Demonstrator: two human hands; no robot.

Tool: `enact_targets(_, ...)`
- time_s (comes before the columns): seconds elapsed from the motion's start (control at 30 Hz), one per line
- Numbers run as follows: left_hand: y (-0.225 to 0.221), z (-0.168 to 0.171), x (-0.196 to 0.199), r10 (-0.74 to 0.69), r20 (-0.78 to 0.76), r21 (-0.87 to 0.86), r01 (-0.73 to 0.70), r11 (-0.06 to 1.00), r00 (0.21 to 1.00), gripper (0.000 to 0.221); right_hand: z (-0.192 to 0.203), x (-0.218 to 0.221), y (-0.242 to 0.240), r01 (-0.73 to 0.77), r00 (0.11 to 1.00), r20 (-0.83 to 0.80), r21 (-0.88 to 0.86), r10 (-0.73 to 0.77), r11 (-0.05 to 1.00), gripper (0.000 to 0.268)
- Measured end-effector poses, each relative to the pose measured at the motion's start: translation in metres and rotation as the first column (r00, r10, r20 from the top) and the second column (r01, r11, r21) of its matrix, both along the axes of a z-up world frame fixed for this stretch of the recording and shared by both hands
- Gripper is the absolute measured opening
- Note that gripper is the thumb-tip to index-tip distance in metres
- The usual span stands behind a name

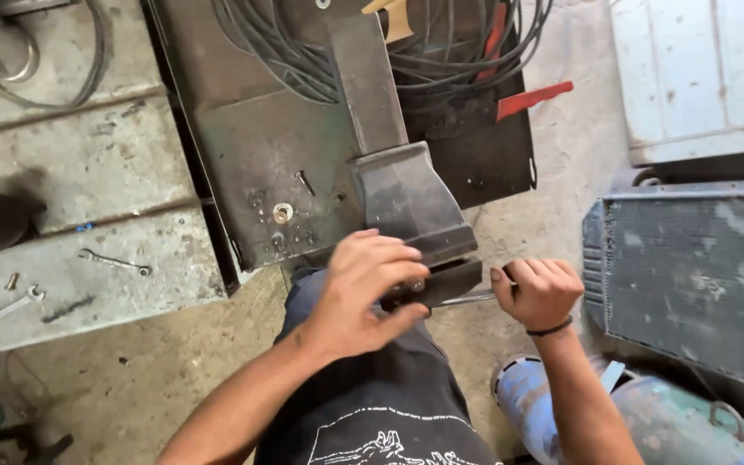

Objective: Sorting through a tray of fasteners and using a vise and wrench to work on a small mechanical part.

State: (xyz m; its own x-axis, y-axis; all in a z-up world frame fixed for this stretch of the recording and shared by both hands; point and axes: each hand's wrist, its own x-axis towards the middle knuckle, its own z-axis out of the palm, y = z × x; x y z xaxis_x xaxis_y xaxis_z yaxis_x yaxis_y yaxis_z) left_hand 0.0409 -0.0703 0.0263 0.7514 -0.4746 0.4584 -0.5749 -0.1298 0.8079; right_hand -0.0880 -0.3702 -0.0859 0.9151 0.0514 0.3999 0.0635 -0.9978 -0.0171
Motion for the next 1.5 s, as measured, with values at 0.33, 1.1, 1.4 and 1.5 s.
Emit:
enact_targets(0.33, -0.023, -0.017, -0.012, 0.111, -0.026, -0.084, -0.113, 0.990, 0.993, 0.008, -0.158, 0.028, -0.002, -0.148, 0.988, 0.137, 0.709, 0.071, 0.689, 0.036)
enact_targets(1.1, 0.466, -0.172, -0.022, 0.816, 0.145, 0.905, -0.407, 0.119, 0.560, 0.034, -0.250, -0.048, 0.007, 0.414, 0.907, -0.399, 0.790, -0.134, 0.452, 0.025)
enact_targets(1.4, 0.596, -0.201, 0.027, 0.586, 0.165, 0.986, -0.124, -0.109, 0.793, 0.027, -0.277, -0.108, 0.115, 0.649, 0.734, -0.535, 0.735, -0.419, 0.198, 0.018)
enact_targets(1.5, 0.593, -0.189, 0.031, 0.424, 0.108, 0.983, -0.159, 0.087, 0.899, 0.022, -0.251, -0.124, 0.179, 0.692, 0.626, -0.551, 0.719, -0.553, 0.067, 0.016)
